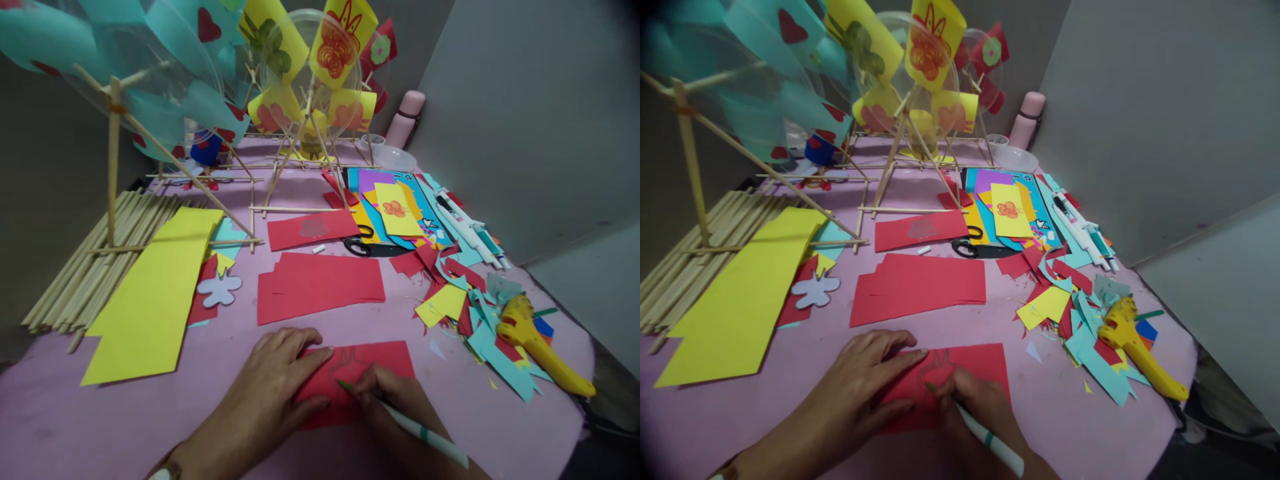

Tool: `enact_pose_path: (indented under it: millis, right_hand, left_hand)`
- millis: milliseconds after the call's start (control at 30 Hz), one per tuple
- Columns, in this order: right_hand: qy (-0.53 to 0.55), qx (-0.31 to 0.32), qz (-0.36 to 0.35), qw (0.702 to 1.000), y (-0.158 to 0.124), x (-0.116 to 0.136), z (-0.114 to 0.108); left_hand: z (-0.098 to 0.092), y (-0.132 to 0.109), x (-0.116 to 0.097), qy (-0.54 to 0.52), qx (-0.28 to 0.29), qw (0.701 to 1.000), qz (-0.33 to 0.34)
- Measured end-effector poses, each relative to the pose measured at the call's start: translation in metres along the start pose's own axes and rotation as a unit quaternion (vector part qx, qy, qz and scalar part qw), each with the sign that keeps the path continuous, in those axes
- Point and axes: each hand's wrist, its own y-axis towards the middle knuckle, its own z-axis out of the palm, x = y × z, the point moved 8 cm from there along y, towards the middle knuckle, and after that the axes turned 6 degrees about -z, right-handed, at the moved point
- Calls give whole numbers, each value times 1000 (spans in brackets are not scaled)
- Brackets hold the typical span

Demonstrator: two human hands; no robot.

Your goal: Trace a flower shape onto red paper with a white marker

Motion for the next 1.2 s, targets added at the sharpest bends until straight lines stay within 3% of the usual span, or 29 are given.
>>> enact_pose_path:
  millis: [533,933,1200]
  right_hand:
    - [75,-5,64,995,-2,-2,-3]
    - [79,-20,56,995,-2,-6,-4]
    - [138,-40,63,988,-6,-18,-2]
  left_hand:
    - [1,0,1,-6,10,1000,-2]
    - [0,-1,1,-5,-4,1000,-1]
    - [1,-1,1,-1,-4,1000,9]
